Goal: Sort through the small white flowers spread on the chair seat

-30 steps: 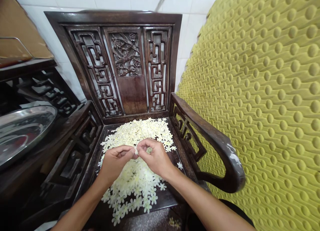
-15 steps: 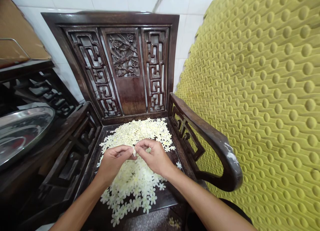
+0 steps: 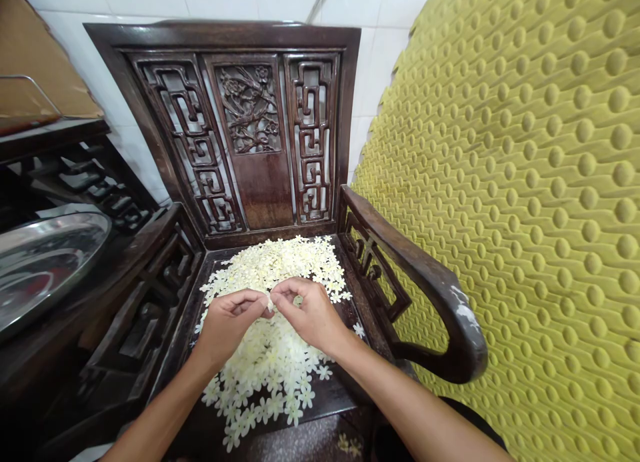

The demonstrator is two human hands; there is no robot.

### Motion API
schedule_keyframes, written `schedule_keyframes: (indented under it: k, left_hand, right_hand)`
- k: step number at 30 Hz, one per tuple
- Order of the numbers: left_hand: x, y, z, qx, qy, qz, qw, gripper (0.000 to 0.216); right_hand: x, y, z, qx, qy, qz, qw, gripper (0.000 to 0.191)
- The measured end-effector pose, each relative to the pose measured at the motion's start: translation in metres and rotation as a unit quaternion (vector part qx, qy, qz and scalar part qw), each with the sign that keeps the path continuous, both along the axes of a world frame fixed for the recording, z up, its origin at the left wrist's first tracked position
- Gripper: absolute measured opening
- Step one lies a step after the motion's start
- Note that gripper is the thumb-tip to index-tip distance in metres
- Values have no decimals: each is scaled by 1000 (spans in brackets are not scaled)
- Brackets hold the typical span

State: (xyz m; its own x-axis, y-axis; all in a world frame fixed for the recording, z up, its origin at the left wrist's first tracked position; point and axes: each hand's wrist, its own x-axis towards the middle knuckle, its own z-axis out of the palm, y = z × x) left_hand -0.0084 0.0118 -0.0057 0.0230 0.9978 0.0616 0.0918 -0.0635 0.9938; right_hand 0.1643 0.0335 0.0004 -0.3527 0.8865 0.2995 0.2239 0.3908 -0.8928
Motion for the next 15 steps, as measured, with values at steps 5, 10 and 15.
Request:
schedule_keyframes:
  k: [5,10,15]
  left_hand:
    - [0,0,0,-2,6,-7,1000,15]
    - [-1,0,-1,-3,7,-15,1000,17]
    - [0,1,-5,1,-3,-26,1000,17]
  right_hand:
    - [1,0,2,4,-3,3,1000,14]
    - [0,1,0,12,-4,0,1000,12]
    - [-1,0,-2,22,-6,-9,1000,11]
